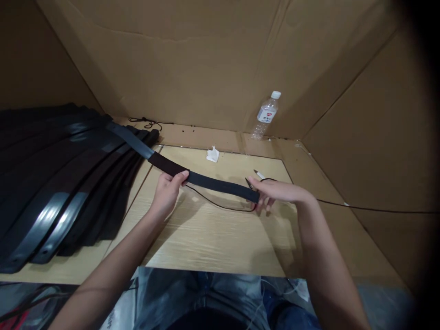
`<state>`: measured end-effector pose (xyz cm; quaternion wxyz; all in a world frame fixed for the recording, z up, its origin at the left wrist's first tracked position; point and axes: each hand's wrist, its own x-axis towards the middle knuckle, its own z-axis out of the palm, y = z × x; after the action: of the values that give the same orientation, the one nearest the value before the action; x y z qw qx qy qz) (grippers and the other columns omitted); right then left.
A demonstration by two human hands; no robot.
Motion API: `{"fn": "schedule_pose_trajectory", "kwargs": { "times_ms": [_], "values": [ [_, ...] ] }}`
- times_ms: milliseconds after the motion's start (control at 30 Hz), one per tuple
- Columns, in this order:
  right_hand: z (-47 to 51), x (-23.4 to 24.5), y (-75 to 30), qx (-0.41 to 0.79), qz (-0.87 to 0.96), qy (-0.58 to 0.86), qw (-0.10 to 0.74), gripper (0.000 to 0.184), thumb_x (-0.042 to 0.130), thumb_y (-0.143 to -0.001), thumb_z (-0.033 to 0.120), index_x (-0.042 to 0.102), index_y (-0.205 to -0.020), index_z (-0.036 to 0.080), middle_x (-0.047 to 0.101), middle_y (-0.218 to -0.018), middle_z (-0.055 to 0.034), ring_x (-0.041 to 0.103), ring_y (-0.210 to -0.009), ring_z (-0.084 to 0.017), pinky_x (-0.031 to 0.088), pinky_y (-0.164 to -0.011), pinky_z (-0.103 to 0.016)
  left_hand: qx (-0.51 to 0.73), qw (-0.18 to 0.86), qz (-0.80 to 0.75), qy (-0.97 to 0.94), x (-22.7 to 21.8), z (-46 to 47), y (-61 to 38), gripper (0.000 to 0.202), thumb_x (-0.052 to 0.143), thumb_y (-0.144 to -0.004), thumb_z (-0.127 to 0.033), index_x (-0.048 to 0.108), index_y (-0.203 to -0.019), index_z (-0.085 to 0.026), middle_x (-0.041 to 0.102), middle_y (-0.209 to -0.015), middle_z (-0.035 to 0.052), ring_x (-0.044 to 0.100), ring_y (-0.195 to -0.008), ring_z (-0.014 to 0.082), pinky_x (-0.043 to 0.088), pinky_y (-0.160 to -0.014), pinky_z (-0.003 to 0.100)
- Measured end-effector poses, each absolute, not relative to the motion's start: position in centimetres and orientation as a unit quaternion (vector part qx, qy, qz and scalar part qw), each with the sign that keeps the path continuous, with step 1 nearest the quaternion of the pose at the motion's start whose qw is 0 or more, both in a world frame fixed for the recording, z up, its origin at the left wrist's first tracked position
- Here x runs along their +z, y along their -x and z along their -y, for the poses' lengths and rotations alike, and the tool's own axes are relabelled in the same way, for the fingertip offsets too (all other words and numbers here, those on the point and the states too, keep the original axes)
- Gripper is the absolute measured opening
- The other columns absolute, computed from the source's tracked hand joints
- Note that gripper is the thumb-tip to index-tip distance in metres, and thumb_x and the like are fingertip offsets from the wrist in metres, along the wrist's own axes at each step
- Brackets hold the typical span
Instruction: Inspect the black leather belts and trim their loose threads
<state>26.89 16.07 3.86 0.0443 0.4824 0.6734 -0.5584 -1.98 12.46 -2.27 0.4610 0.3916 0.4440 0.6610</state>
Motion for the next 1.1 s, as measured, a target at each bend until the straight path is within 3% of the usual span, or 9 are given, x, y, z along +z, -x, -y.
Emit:
{"fn": "schedule_pose_trajectory", "kwargs": {
  "times_ms": [133,267,367,467,533,600,700,867,1100],
  "values": [
    [-15.3,3.5,-27.5,-0.674,-0.627,-0.391,0.018,0.103,0.019,-0.076,0.089,0.06,-0.106,-0.001,0.063,-0.091,-0.0214,0.066,-0.073,-0.017,0.055,-0.06,-0.024,0.648,0.494,-0.421,-0.398,-1.7,-12.2,1.7,0.022,0.069,-0.072,-0.033,0.062,-0.07,-0.012,0.059,-0.064,0.0024,0.054,-0.058,0.0118,0.047,-0.058,0.024],
    [-14.6,1.8,-25.3,-0.736,-0.559,-0.382,-0.002,0.095,0.012,-0.086,0.08,0.051,-0.121,0.002,0.063,-0.097,-0.0216,0.065,-0.064,-0.017,0.053,-0.049,-0.023,0.609,0.515,-0.408,-0.444,-1.5,-11.9,1.7,0.035,0.065,-0.078,-0.035,0.046,-0.057,-0.015,0.036,-0.045,-0.0049,0.033,-0.039,0.0059,0.041,-0.044,0.022],
    [-14.9,0.8,-25.4,-0.677,-0.516,-0.52,-0.078,0.091,0.01,-0.087,0.079,0.054,-0.108,0.003,0.064,-0.082,-0.0189,0.062,-0.053,-0.016,0.05,-0.043,-0.023,0.584,0.519,-0.421,-0.461,-1.7,-11.8,2.2,0.045,0.063,-0.081,-0.041,0.035,-0.055,-0.017,0.028,-0.045,-0.0059,0.024,-0.039,0.0047,0.024,-0.037,0.019],
    [-15.5,0.1,-26.9,-0.67,-0.507,-0.542,-0.034,0.097,0.01,-0.078,0.088,0.057,-0.086,0.003,0.058,-0.058,-0.0158,0.056,-0.043,-0.015,0.044,-0.037,-0.021,0.569,0.487,-0.451,-0.486,-2.2,-12.0,2.8,0.05,0.06,-0.082,-0.046,0.033,-0.053,-0.016,0.028,-0.046,-0.0046,0.022,-0.042,0.0043,0.016,-0.04,0.02],
    [-15.6,-0.2,-27.6,-0.708,-0.524,-0.465,-0.086,0.093,0.02,-0.078,0.088,0.056,-0.092,0.003,0.06,-0.064,-0.0138,0.058,-0.047,-0.014,0.045,-0.039,-0.02,0.557,0.468,-0.463,-0.507,-2.3,-12.0,3.1,0.053,0.059,-0.083,-0.049,0.033,-0.051,-0.015,0.028,-0.046,-0.0037,0.022,-0.043,0.0045,0.014,-0.042,0.021],
    [-15.3,-0.4,-27.3,-0.729,-0.546,-0.38,-0.164,0.083,0.039,-0.08,0.08,0.05,-0.113,0.006,0.064,-0.082,-0.0126,0.062,-0.058,-0.013,0.05,-0.047,-0.021,0.54,0.46,-0.472,-0.523,-2.2,-12.0,3.1,0.055,0.059,-0.081,-0.053,0.034,-0.05,-0.015,0.029,-0.047,-0.003,0.023,-0.044,0.0047,0.014,-0.043,0.022],
    [-14.2,-0.5,-25.7,-0.764,-0.566,-0.27,-0.151,0.076,0.059,-0.082,0.061,0.035,-0.133,0.009,0.063,-0.088,-0.0102,0.062,-0.06,-0.011,0.049,-0.047,-0.018,0.533,0.445,-0.479,-0.537,-1.7,-11.7,2.7,0.057,0.063,-0.073,-0.061,0.042,-0.051,-0.013,0.038,-0.047,-0.001,0.029,-0.044,0.005,0.017,-0.043,0.021],
    [-12.9,-1.2,-23.2,-0.821,-0.504,-0.217,-0.154,0.05,0.06,-0.087,0.044,0.045,-0.119,0.008,0.044,-0.06,0.0058,0.036,-0.037,0.002,0.024,-0.033,-0.008,0.583,0.443,-0.45,-0.512,-1.5,-11.9,2.6,0.055,0.069,-0.063,-0.064,0.053,-0.055,-0.013,0.04,-0.045,-0.0019,0.03,-0.042,0.0051,0.019,-0.041,0.02],
    [-13.1,-1.9,-23.2,-0.841,-0.463,-0.215,-0.179,0.059,0.059,-0.086,0.042,0.041,-0.131,0.009,0.037,-0.057,0.0072,0.026,-0.035,0.002,0.014,-0.03,-0.011,0.586,0.41,-0.444,-0.54,-1.4,-11.5,3.1,0.028,0.076,-0.066,-0.04,0.066,-0.07,-0.013,0.043,-0.052,-0.0021,0.03,-0.046,0.0057,0.022,-0.043,0.021]
  ]
}}
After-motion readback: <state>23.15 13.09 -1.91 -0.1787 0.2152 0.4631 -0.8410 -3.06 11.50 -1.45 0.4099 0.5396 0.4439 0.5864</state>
